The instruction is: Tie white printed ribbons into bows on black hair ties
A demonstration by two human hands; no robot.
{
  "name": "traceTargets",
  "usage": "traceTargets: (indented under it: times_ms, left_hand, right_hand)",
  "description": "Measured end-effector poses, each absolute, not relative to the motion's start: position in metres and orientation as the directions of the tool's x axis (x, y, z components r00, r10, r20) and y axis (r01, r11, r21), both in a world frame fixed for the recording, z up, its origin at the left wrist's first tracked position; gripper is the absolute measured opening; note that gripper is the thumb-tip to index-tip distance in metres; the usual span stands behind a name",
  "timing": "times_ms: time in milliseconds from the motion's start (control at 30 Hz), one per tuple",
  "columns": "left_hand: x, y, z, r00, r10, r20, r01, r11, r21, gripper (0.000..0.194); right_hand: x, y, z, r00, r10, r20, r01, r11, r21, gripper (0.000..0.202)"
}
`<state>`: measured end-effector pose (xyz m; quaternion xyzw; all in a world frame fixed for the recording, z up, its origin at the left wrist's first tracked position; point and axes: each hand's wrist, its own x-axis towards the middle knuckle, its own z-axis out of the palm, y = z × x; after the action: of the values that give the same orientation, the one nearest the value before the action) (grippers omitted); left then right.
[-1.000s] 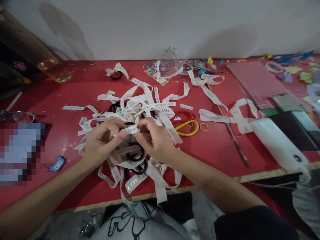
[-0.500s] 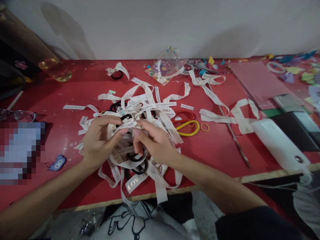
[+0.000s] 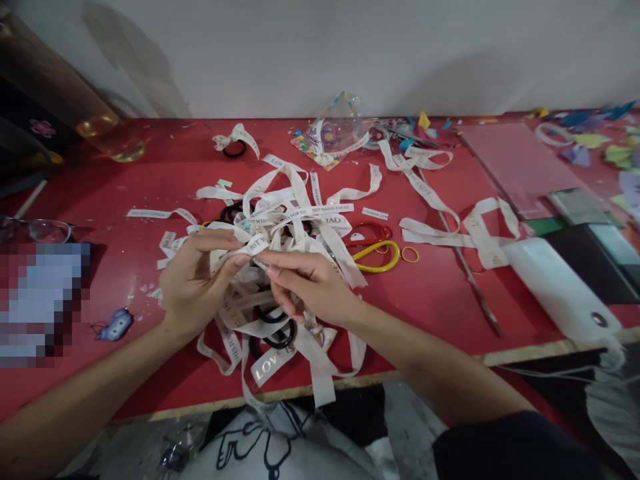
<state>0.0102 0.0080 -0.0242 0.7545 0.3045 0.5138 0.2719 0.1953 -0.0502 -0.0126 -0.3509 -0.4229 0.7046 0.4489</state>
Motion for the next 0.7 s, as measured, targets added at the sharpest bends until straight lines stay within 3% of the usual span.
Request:
traceTargets:
  times_ms: [200,400,567,700]
  left_hand:
    - [0.009,0.0085,-0.0242,0.318,0.749,0.581,0.143,-0.644,0.751,0.016]
    - [0.0114,0.0031,-0.0223,0.358,0.798,0.486,0.104,-0.551,0.828,0.016]
    - [0.0121,0.0008,-0.0199,0.411,0.817,0.405,0.051,-0.464,0.884,0.015]
    - [0.0117,0.0005,-0.0188,0.467,0.801,0.374,0.011,-0.429,0.903,0.021]
  right_hand:
    - [0.1962,-0.0483,-0.0132,-0.265,0.963,-0.044,-0.189,-0.096,-0.977,0.031]
    - [0.198,-0.045,-0.0157,0.1,0.977,0.188,0.143,0.173,-0.975,0.02]
    - [0.1986,-0.0443,-0.0154,0.044,0.952,0.302,0.214,0.286,-0.934,0.013]
    - [0.1988,-0.0445,-0.016,0.075,0.958,0.275,0.225,0.253,-0.941,0.012]
